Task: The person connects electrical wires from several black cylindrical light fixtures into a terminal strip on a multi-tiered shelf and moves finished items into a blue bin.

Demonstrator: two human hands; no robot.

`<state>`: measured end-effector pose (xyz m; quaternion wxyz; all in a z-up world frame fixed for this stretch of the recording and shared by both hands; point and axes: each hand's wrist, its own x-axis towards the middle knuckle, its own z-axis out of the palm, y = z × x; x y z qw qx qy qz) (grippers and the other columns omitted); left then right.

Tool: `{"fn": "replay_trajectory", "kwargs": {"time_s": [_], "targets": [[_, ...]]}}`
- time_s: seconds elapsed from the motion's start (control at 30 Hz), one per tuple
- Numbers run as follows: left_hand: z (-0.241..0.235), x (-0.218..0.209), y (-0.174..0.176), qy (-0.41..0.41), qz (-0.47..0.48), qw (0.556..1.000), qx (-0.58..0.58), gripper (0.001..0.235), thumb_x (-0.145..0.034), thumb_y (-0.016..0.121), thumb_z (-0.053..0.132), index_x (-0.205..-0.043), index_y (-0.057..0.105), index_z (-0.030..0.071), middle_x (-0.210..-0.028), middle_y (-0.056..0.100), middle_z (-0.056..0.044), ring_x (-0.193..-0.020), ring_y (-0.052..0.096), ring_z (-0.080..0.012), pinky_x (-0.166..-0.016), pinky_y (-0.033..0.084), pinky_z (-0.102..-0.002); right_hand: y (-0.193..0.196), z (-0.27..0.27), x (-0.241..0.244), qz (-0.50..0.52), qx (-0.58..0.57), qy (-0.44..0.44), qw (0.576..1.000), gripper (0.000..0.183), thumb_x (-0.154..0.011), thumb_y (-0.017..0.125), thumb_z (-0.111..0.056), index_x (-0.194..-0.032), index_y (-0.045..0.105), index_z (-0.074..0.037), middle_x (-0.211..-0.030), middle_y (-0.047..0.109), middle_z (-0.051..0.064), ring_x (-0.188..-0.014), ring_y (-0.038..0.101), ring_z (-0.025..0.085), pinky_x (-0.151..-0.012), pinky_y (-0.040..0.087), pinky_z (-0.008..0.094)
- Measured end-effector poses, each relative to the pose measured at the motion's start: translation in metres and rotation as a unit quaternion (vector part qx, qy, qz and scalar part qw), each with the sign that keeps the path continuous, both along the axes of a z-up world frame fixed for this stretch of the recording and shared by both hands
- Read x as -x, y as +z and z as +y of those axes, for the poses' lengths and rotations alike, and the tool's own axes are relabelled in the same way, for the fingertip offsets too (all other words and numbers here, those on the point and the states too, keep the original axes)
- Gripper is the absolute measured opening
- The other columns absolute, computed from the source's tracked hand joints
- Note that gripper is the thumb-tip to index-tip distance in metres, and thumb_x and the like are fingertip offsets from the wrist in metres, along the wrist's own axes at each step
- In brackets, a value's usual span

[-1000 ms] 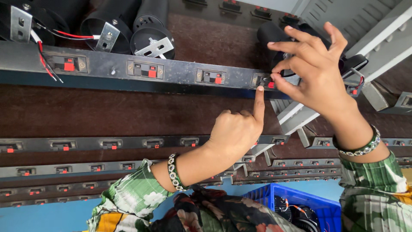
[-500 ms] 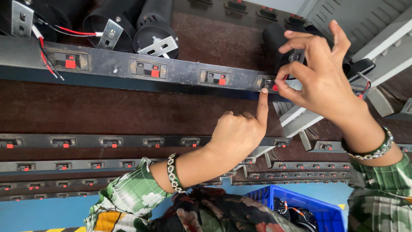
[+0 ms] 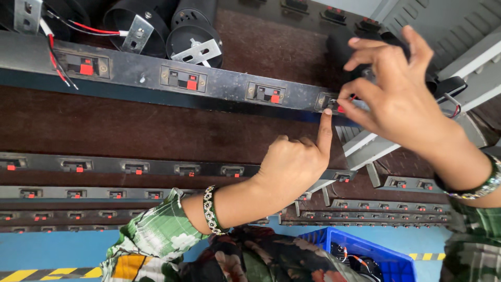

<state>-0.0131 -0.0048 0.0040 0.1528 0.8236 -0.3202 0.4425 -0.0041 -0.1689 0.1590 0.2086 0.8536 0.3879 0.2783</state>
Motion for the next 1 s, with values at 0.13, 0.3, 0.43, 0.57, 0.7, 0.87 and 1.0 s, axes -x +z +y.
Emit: {"fn": "replay_trajectory", "kwargs": {"time_s": [0.13,0.3,0.43,0.57,0.7,0.87,1.0], "targets": [[-0.001,0.001,0.000,-0.002,0.004,1.000,-0.003,0.076,-0.074,0.066,0.019,-0.144,0.053,-0.009,-0.053,0.054,0.003,-0.042,0.052,-0.0109,-0.046,0.045,-0.031,0.008,-0.010,0.000,0.031,-0.010,0.010,0.999,0.013,-0.083,0.083,-0.015,-0.090,0.072,-0.012,-0.123,0.064,0.003,-0.141,0.056,0.026,-0.121,0.022,0.062],[0.002,0.004,0.003,0.012,-0.002,1.000,-0.002,0.077,-0.072,0.066,0.018,-0.144,0.054,-0.008,-0.053,0.053,0.004,-0.042,0.052,-0.0109,-0.048,0.047,-0.031,0.022,-0.042,0.016,-0.004,-0.112,0.003,0.994,0.030,-0.089,0.077,-0.022,-0.111,0.074,-0.001,-0.131,0.065,0.010,-0.126,0.059,0.032,-0.115,0.034,0.052],[0.001,0.005,0.006,0.014,-0.006,1.000,-0.004,0.076,-0.072,0.066,0.018,-0.142,0.055,-0.010,-0.052,0.051,0.005,-0.042,0.051,-0.0095,-0.047,0.046,-0.030,0.024,-0.094,0.008,0.052,-0.301,0.041,0.951,0.025,-0.105,0.061,-0.024,-0.123,0.071,-0.009,-0.135,0.063,0.002,-0.130,0.056,0.022,-0.113,0.038,0.036],[0.002,0.005,0.007,0.029,-0.018,0.999,-0.018,0.075,-0.072,0.066,0.017,-0.142,0.057,-0.008,-0.052,0.049,0.006,-0.042,0.050,-0.0087,-0.047,0.045,-0.028,0.005,-0.113,0.031,-0.011,-0.283,-0.016,0.959,0.017,-0.112,0.070,-0.021,-0.125,0.076,-0.011,-0.123,0.070,0.002,-0.116,0.055,0.022,-0.103,0.039,0.031],[0.001,0.003,0.006,0.026,-0.018,0.999,-0.017,0.074,-0.071,0.066,0.017,-0.141,0.058,-0.007,-0.052,0.049,0.006,-0.042,0.049,-0.0083,-0.046,0.044,-0.028,-0.018,-0.077,0.030,-0.154,-0.089,0.045,0.983,0.017,-0.083,0.090,-0.015,-0.098,0.082,-0.012,-0.092,0.072,0.001,-0.086,0.057,0.021,-0.092,0.037,0.042],[-0.001,0.002,0.004,0.016,-0.013,1.000,-0.001,0.076,-0.071,0.066,0.021,-0.141,0.057,-0.008,-0.052,0.050,0.005,-0.042,0.049,-0.0096,-0.045,0.044,-0.029,-0.033,-0.053,0.015,-0.220,-0.061,0.084,0.970,0.017,-0.079,0.092,-0.010,-0.091,0.081,-0.016,-0.090,0.071,-0.003,-0.081,0.055,0.021,-0.085,0.034,0.038],[0.000,0.002,0.004,0.012,-0.010,1.000,-0.004,0.077,-0.072,0.067,0.021,-0.142,0.057,-0.008,-0.052,0.050,0.005,-0.042,0.050,-0.0093,-0.045,0.043,-0.029,-0.042,-0.054,0.011,-0.177,-0.146,0.094,0.969,0.019,-0.077,0.089,-0.002,-0.090,0.081,-0.014,-0.087,0.071,-0.002,-0.077,0.051,0.023,-0.080,0.033,0.037]]}}
